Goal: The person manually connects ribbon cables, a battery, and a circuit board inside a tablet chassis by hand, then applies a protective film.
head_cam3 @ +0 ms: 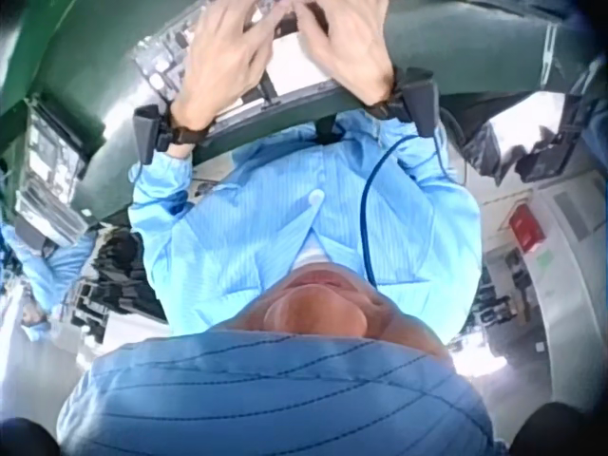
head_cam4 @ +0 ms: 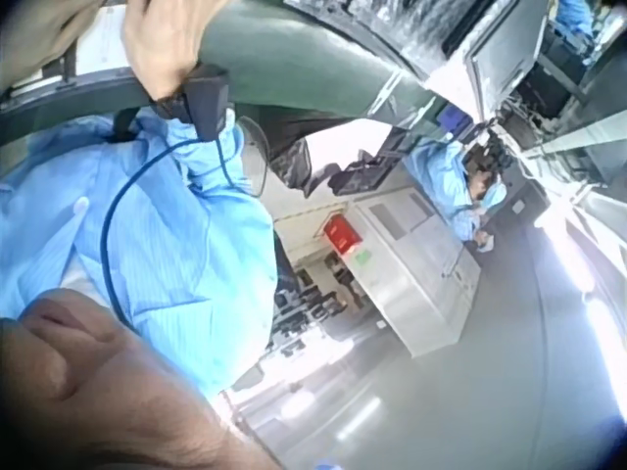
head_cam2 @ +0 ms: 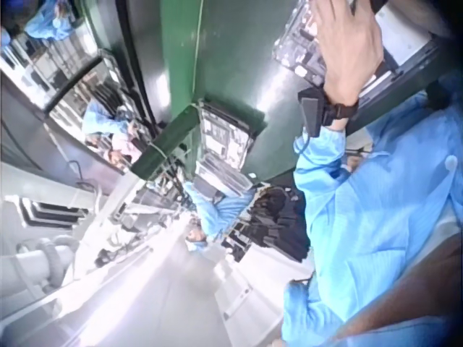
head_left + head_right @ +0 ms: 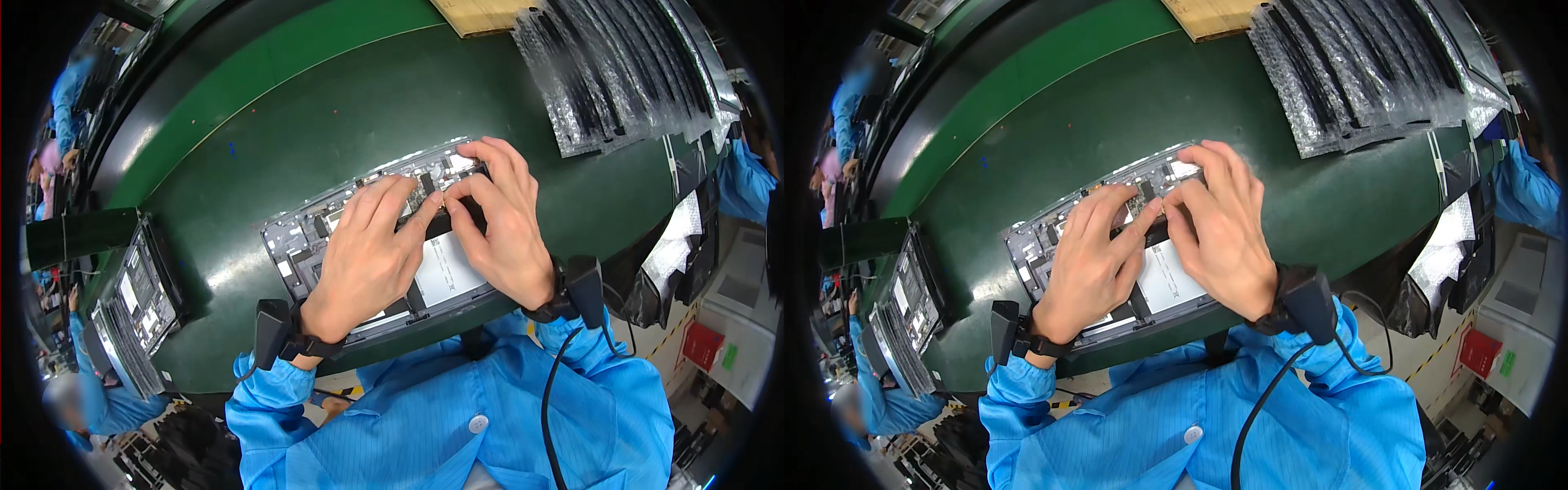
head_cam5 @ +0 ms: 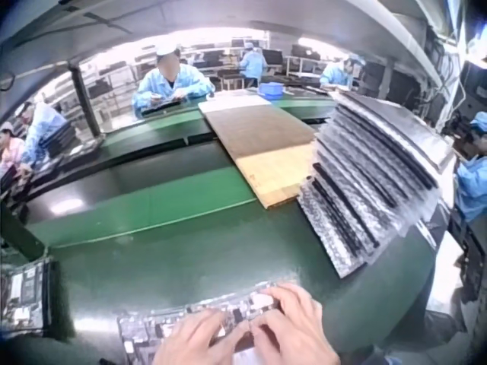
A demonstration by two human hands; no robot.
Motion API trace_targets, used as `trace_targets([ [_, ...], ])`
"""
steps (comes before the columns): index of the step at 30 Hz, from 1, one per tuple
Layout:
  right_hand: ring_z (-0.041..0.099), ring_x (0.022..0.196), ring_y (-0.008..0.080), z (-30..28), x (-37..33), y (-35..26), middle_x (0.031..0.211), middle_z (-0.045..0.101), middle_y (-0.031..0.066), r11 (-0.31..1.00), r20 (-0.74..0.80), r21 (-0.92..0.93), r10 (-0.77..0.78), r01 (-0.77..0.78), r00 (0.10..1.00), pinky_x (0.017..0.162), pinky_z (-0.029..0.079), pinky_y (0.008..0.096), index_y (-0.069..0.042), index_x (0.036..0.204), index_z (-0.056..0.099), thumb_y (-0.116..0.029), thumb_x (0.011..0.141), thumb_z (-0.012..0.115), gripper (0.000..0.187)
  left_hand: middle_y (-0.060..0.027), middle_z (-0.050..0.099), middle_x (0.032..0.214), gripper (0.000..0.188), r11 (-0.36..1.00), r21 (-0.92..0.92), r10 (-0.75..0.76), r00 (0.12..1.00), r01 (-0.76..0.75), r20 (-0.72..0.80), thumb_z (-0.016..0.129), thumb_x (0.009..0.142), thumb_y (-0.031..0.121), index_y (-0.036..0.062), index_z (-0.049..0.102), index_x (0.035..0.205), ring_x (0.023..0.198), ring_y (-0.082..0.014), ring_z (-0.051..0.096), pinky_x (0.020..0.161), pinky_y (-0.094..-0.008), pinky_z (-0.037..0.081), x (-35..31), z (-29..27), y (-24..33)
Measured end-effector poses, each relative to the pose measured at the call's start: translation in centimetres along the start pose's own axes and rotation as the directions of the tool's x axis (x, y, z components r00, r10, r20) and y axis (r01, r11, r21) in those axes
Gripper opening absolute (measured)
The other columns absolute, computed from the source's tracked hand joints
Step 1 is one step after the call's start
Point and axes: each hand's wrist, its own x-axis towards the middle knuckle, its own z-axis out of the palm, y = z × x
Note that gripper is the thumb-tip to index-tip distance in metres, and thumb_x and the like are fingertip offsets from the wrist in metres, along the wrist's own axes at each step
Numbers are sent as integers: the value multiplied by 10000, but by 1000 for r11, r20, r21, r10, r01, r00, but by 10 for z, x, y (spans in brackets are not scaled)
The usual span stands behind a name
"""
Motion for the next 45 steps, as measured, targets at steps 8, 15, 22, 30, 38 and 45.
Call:
trace_targets([
  [8,443,1370,369,-3,5,3,1353,546,132,996,85,69,49,-55,995,1093,343,475,-54,947,650,-20,844,726,132,-180,569,1317,525,988,145,54,996,-63,66,737,876,250,4,641,1330,1271,-352,528,1102,-473,429,-1,-1,5],
  [15,431,1371,397,-4,4,-2,1311,546,143,999,57,-33,-8,10,998,1044,362,519,-38,938,627,-17,833,707,134,-175,562,1352,621,983,179,32,996,-48,88,778,840,316,57,619,1381,1283,-359,522,1093,-491,436,-1,-2,7],
  [22,455,1350,394,-8,10,1,1271,563,144,995,73,-67,-66,71,995,1048,361,512,-33,940,627,-4,827,699,137,-181,550,1337,527,999,32,41,999,-42,21,730,884,196,43,613,1375,1278,-368,519,1100,-489,425,-3,4,0],
  [30,428,1370,379,-14,20,3,1268,556,151,988,202,-74,-121,138,972,1050,357,492,-29,934,631,-13,839,692,115,-192,549,1290,496,988,-155,-24,999,27,25,599,834,-50,22,631,1324,1227,-395,527,1053,-495,441,2,-1,-5],
  [38,359,1427,410,-1,12,20,1420,427,217,957,222,238,114,-167,968,1136,319,480,-56,1214,545,-57,837,706,410,-193,547,1298,497,992,-125,-25,999,28,29,611,796,-58,19,654,1285,1248,-396,523,1046,-484,463,2,-5,-1],
  [45,408,1395,271,-13,37,33,1558,297,120,952,463,242,58,-189,884,994,511,365,-136,1462,419,-46,880,714,658,-183,575,1295,542,986,115,118,992,-121,35,635,744,-54,7,673,1281,1254,-383,538,1076,-469,474,-5,1,-6],
])
